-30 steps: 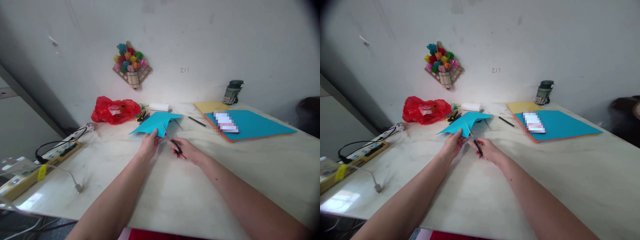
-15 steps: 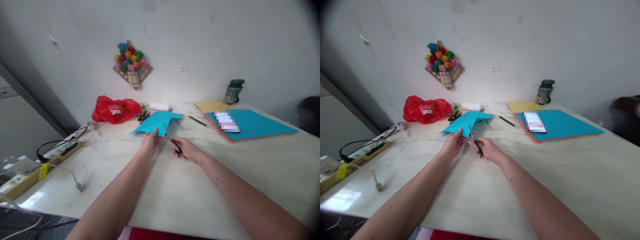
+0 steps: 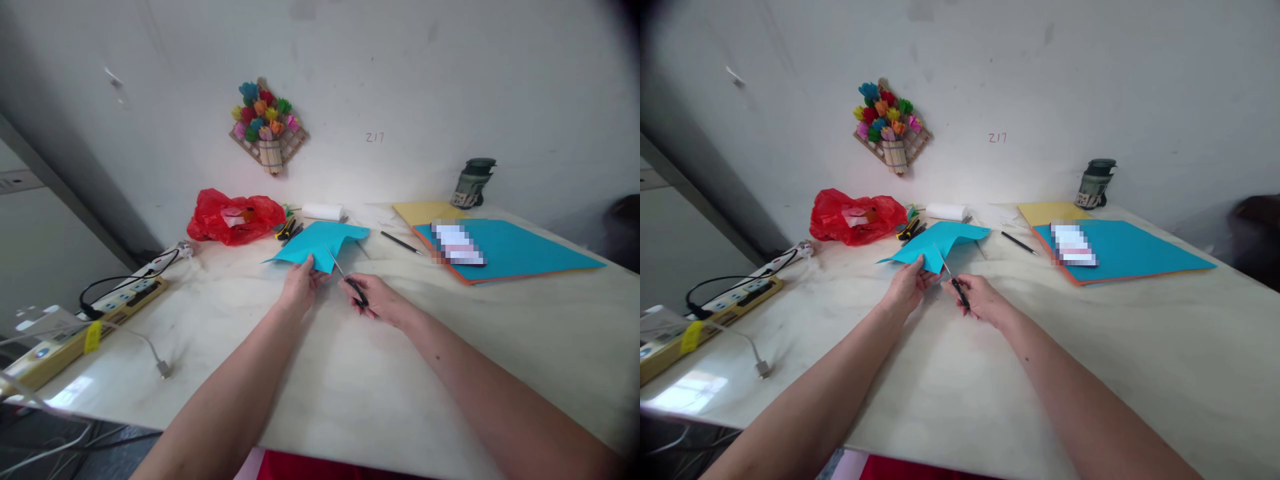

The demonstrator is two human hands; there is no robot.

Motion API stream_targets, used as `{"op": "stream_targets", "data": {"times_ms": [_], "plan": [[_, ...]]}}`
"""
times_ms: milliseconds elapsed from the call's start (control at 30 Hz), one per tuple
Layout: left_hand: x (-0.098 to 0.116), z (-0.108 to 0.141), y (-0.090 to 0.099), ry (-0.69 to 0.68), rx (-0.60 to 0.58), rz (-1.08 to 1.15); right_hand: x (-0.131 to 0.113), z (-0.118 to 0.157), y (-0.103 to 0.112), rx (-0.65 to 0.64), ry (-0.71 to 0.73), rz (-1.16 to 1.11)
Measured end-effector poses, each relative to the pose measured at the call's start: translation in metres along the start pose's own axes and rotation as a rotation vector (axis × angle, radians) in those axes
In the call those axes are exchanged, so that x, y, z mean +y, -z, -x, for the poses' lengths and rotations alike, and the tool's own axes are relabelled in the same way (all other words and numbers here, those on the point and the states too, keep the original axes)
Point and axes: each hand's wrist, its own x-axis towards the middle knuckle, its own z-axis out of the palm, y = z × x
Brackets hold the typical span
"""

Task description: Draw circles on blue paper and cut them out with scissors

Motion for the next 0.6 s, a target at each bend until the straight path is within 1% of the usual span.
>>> {"op": "stream_targets", "data": {"times_ms": [267,433,600], "plan": [[0.0012,-0.002,0.0015,-0.022,0.04,-0.057,0.0023,-0.0005,0.0014,-0.023,0.006,0.012],[0.0022,-0.0037,0.0039,-0.03,0.028,-0.098,0.0006,0.0,0.0009,-0.019,-0.009,0.029],[0.0027,-0.0052,0.0063,-0.055,-0.002,-0.144,0.001,0.0,0.0018,-0.045,0.0,0.029]]}}
